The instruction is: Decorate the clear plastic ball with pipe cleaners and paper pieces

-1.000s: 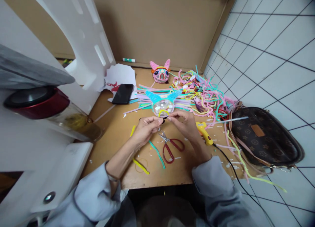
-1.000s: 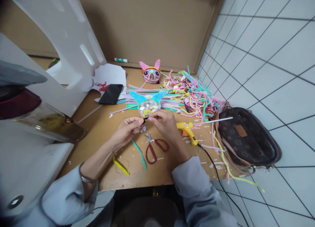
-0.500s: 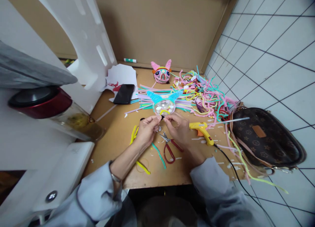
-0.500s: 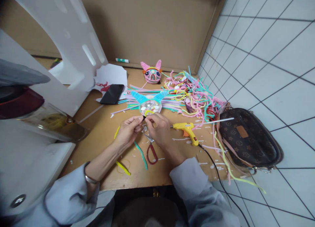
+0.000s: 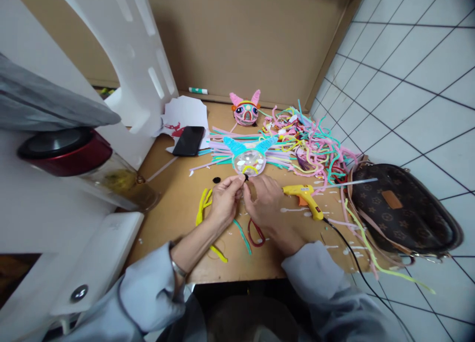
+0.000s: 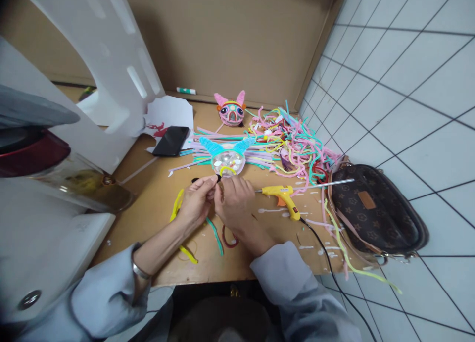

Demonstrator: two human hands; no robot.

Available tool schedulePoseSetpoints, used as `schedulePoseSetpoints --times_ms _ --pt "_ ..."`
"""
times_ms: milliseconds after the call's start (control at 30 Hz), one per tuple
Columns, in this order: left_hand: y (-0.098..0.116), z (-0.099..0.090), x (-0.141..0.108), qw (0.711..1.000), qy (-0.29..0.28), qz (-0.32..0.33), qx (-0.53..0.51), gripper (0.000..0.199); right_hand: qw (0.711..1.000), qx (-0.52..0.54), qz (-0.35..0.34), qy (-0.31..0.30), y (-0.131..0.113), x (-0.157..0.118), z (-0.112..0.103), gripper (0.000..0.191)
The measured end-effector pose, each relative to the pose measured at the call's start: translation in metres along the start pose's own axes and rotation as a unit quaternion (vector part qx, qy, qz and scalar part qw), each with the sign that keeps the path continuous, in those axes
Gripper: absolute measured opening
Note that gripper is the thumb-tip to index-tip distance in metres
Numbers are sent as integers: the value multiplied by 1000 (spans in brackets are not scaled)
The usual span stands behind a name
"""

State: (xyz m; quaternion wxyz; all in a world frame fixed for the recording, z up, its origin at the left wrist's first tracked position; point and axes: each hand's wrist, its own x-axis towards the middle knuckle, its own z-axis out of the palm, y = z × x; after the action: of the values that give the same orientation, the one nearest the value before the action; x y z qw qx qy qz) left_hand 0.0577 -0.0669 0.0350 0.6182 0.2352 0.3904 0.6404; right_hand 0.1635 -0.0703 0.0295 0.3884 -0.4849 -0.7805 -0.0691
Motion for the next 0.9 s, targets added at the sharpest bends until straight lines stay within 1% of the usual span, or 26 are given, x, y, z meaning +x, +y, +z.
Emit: schedulePoseSetpoints --times_ms 100,267,433,600,800,900 --pt "0 0 0 1000 7 -1 -8 36 1000 -15 -3 -1 0 0 0 13" --pt "-1 0 1 999 17 -28 -23 37 1000 -27 -13 0 3 0 1 13" --pt "-2 -2 1 999 -4 -37 -23 37 1000 -13 -1 -13 6 -1 0 16" --pt "-3 -5 3 998 -21 -49 -18 39 1000 -15 -13 -3 9 1 0 16" --pt "-4 -5 1 999 -32 -25 -7 42 1000 22 -20 -9 16 7 -5 10" --pt "-5 -3 -1 999 -33 -18 1 42 999 30 -39 -5 19 11 -10 5"
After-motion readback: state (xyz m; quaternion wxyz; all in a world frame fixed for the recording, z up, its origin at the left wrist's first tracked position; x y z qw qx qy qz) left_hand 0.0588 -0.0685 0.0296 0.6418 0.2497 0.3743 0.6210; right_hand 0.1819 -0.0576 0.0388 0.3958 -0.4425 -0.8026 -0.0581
